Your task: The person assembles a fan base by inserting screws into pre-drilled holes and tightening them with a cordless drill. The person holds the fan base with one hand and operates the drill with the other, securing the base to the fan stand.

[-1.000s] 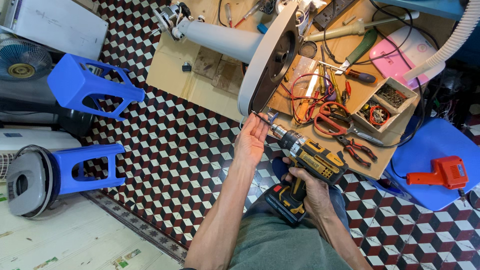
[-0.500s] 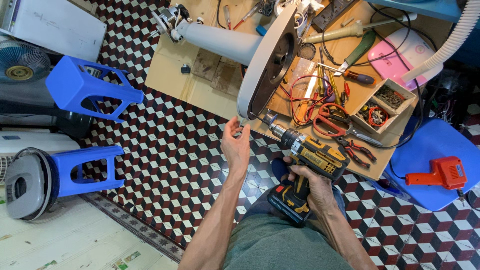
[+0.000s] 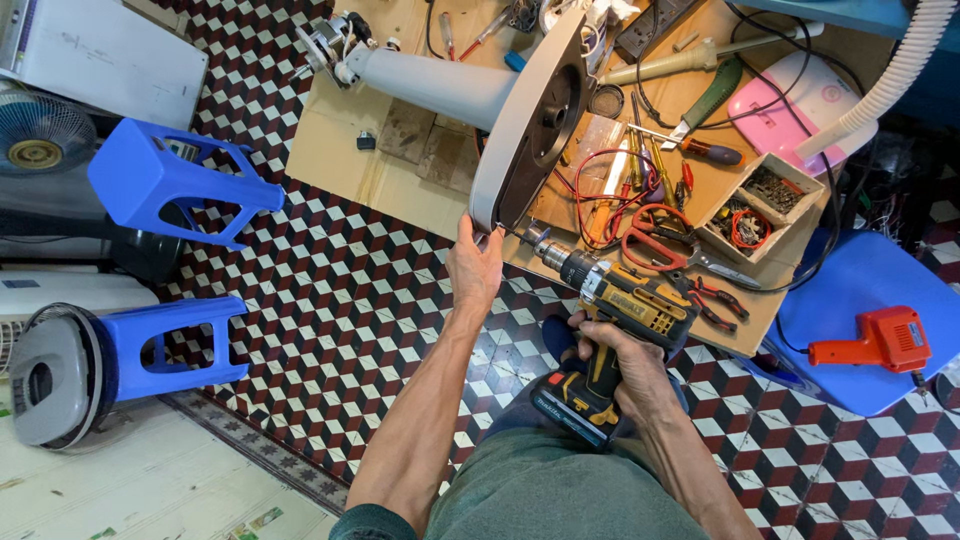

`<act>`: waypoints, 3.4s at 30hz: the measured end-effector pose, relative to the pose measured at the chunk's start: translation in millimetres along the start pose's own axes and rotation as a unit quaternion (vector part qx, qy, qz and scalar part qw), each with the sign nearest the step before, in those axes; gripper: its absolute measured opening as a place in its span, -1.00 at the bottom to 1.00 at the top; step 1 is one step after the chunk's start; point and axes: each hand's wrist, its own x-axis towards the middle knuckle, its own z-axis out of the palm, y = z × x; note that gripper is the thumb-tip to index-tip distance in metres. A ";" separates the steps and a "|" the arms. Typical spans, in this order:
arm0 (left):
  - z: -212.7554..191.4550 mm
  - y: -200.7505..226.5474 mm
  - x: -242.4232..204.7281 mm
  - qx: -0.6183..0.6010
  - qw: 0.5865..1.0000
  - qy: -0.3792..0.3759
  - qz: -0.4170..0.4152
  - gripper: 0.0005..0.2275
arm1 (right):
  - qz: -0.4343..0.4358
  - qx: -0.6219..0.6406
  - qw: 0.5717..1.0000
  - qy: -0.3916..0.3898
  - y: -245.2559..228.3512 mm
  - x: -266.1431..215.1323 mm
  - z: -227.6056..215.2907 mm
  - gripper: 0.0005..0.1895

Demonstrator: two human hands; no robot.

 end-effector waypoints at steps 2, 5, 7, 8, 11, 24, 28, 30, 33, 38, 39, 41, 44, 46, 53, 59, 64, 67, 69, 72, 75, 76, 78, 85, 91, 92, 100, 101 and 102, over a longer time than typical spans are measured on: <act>0.8 -0.9 0.7 -0.008 1.000 0.002 0.003 -0.71 | 0.004 -0.006 1.000 0.001 0.8 1.1 -1.3 -0.74; 0.2 -2.8 0.2 -0.022 1.000 -0.001 -0.004 -0.71 | 0.024 0.001 1.000 -0.001 1.7 4.0 -3.9 -0.75; 0.5 -2.8 0.1 -0.022 1.000 0.006 0.009 -0.68 | 0.025 0.004 1.000 -0.008 0.7 7.2 -6.3 -0.76; 0.3 -3.0 -0.3 -0.022 1.000 0.007 0.012 -0.67 | 0.019 0.002 1.000 -0.013 0.7 8.3 -7.3 -0.76; 0.2 -3.4 0.5 -0.021 1.000 0.006 0.012 -0.66 | 0.025 0.015 0.999 -0.017 2.3 10.2 -9.1 -0.76; 0.7 -4.2 0.2 -0.023 1.000 0.016 0.012 -0.67 | 0.011 -0.003 1.000 -0.018 6.8 16.0 -12.9 -0.75; -0.1 -1.7 0.0 -0.016 1.000 0.007 0.002 -0.68 | 0.016 -0.008 1.000 -0.024 5.4 14.8 -11.0 -0.74; -0.9 -0.5 -0.2 -0.020 1.000 0.010 0.009 -0.69 | 0.012 -0.013 0.999 -0.032 4.2 15.0 -10.1 -0.74; -2.6 1.3 -1.8 -0.020 1.000 0.007 0.007 -0.72 | 0.019 0.001 0.999 -0.038 2.9 15.4 -9.0 -0.74; -2.9 3.2 -0.9 -0.009 1.000 0.005 0.003 -0.73 | -0.009 -0.039 0.999 -0.034 3.4 18.5 -11.3 -0.78; -2.7 3.4 -1.0 -0.015 1.000 0.008 0.003 -0.73 | -0.017 -0.041 0.998 -0.036 3.1 19.2 -12.7 -0.78; -2.4 3.5 -0.9 -0.025 1.000 0.010 0.008 -0.72 | -0.028 -0.056 0.997 -0.041 1.4 22.0 -16.9 -0.78; -3.8 1.4 -1.0 -0.026 0.999 0.010 0.019 -0.70 | -0.031 -0.078 0.995 -0.046 0.8 28.5 -22.8 -0.77; -2.3 0.5 -0.8 -0.016 1.000 0.013 0.018 -0.71 | -0.039 -0.095 0.993 -0.058 1.9 30.8 -27.6 -0.76; 0.0 -1.2 -0.1 -0.009 1.000 -0.001 -0.022 -0.71 | -0.135 -0.280 0.947 -0.079 -4.4 43.2 -44.0 -0.61; -10.8 10.4 3.9 -0.008 1.000 -0.019 -0.016 -0.70 | -0.149 -0.332 0.929 -0.072 -14.2 40.7 -56.3 -0.58; -15.6 16.8 -2.1 0.019 0.999 -0.009 -0.031 -0.67 | -0.087 -0.203 0.975 0.030 -29.5 42.8 -74.2 -0.66; -7.7 19.4 -10.8 -0.035 0.997 0.008 -0.063 -0.63 | -0.071 -0.136 0.985 0.080 -51.2 72.1 -83.4 -0.74; -1.1 21.7 -19.2 -0.133 0.988 0.021 -0.078 -0.52 | -0.110 -0.111 0.984 0.084 -64.2 101.1 -82.1 -0.74; 6.0 23.2 -41.0 -0.162 0.981 0.035 -0.104 -0.39 | -0.095 -0.110 0.987 0.065 -78.0 142.5 -75.5 -0.75; 18.1 18.4 -67.2 -0.158 0.976 0.034 -0.144 -0.32 | 0.004 -0.084 0.996 0.037 -79.4 177.6 -67.9 -0.80; 21.6 15.3 -75.4 -0.160 0.974 0.031 -0.159 -0.30 | -0.009 -0.107 0.994 0.036 -78.8 184.4 -68.2 -0.81; 28.1 7.9 -91.5 -0.159 0.967 0.021 -0.199 -0.28 | -0.036 -0.153 0.987 0.035 -76.9 196.4 -68.0 -0.82; 44.7 -4.4 -119.5 -0.140 0.953 0.013 -0.268 -0.32 | -0.011 -0.133 0.990 0.039 -92.0 197.6 -69.5 -0.82; 78.7 23.8 -78.8 -0.345 0.902 -0.026 -0.258 -0.55 | -0.044 -0.109 0.993 0.022 -121.5 135.8 -69.6 -0.78; 87.7 30.6 -66.5 -0.411 0.869 -0.036 -0.273 -0.55 | -0.042 -0.117 0.992 0.026 -125.8 121.6 -69.8 -0.75; 116.7 65.6 0.4 -0.711 0.614 -0.148 -0.309 -0.52 | -0.048 -0.136 0.989 0.019 -135.7 25.3 -66.7 -0.70; 114.2 66.0 1.0 -0.719 0.604 -0.142 -0.313 -0.56 | -0.048 -0.127 0.991 0.012 -133.5 17.5 -66.1 -0.69; 111.5 66.5 0.6 -0.728 0.593 -0.136 -0.316 -0.60 | -0.048 -0.119 0.992 0.004 -132.2 12.5 -64.4 -0.68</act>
